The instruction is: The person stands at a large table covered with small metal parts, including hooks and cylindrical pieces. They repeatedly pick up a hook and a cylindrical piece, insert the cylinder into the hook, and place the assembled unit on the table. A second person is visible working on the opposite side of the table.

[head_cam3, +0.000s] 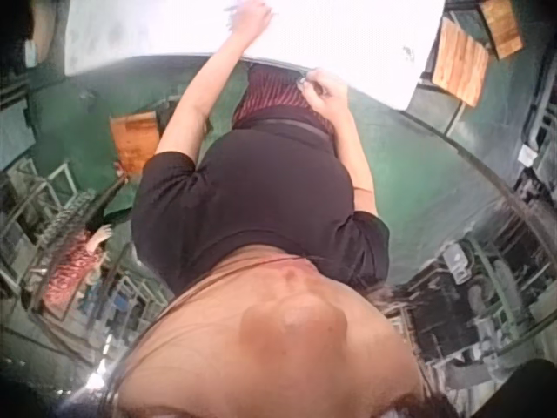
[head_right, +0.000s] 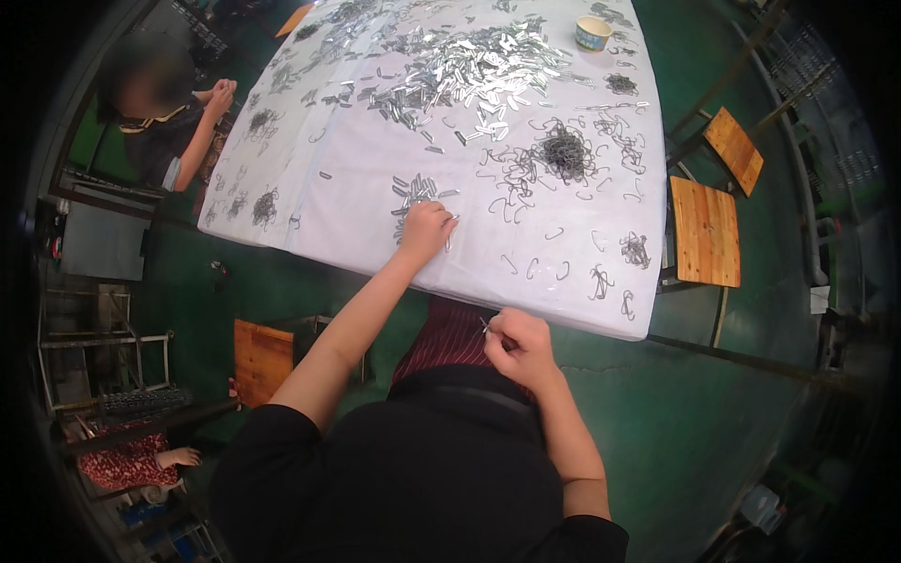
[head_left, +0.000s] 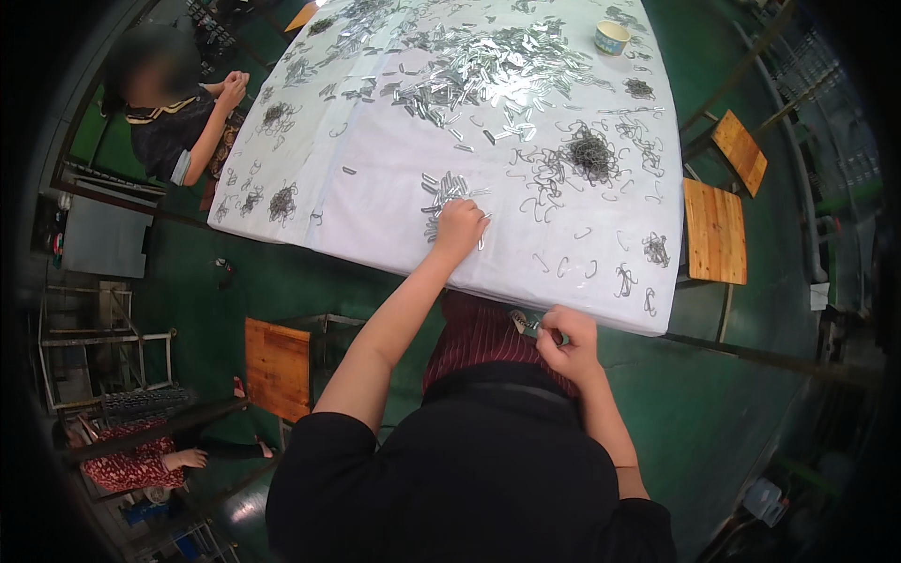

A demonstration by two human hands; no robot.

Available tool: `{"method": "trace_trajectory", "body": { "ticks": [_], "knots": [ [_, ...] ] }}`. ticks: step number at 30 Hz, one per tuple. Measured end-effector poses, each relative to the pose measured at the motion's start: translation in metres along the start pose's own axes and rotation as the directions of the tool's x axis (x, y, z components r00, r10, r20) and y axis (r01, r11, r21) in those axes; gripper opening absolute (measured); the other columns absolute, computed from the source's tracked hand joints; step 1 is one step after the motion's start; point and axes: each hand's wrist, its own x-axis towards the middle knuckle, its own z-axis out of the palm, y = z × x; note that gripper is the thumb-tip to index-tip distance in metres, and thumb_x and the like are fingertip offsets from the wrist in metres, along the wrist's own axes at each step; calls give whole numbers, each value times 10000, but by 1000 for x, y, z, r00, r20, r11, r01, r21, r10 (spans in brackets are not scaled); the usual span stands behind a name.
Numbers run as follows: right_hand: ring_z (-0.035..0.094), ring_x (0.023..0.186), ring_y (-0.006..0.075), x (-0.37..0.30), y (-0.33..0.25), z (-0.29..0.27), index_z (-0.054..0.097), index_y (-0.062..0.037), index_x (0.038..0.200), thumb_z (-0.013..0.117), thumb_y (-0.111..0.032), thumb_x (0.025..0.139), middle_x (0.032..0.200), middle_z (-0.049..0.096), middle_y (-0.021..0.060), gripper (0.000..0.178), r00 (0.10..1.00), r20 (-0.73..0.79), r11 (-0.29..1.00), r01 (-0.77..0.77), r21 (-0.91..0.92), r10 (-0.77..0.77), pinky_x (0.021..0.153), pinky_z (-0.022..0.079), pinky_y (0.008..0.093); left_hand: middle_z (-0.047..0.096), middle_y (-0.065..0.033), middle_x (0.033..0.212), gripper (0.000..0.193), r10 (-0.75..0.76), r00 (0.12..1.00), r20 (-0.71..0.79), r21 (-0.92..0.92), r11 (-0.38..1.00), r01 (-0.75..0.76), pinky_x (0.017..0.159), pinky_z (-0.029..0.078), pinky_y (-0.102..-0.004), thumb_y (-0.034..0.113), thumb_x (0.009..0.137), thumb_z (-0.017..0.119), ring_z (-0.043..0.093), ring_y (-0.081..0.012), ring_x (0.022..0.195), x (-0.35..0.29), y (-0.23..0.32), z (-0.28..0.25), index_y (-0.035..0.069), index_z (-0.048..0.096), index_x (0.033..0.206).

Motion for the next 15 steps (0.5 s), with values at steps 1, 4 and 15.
{"method": "trace_trajectory", "body": {
  "ticks": [1, 4, 15],
  "knots": [
    [376, 416, 138, 0, 1, 0, 510, -19, 664, 560, 36, 623, 544, 427, 51, 86, 1000, -6, 1000, 0, -4, 0, 399, 295, 255, 579, -45, 698, 90, 6, 1000, 9, 20, 1000, -6, 695, 389, -344, 138, 636, 667, 531, -222, 718, 2, -4, 1, 60, 630, 661],
    [380, 416, 134, 2, -2, -2, 514, -15, 670, 560, 34, 626, 544, 431, 50, 80, 1000, -18, 1000, -14, -19, 14, 400, 297, 252, 588, -53, 677, 80, -10, 999, 50, 30, 1000, 8, 690, 394, -337, 124, 644, 661, 537, -218, 710, 10, 1, -7, 52, 635, 664],
    [384, 431, 119, 1, 6, 0, 512, -10, 672, 557, 26, 646, 554, 435, 55, 63, 991, -101, 995, -93, -45, 88, 411, 311, 239, 588, -62, 729, 74, -342, 918, 200, -932, 222, 286, 656, 435, -254, 49, 771, 605, 537, -112, 671, -27, 135, -60, -17, 591, 739]
  ]
}}
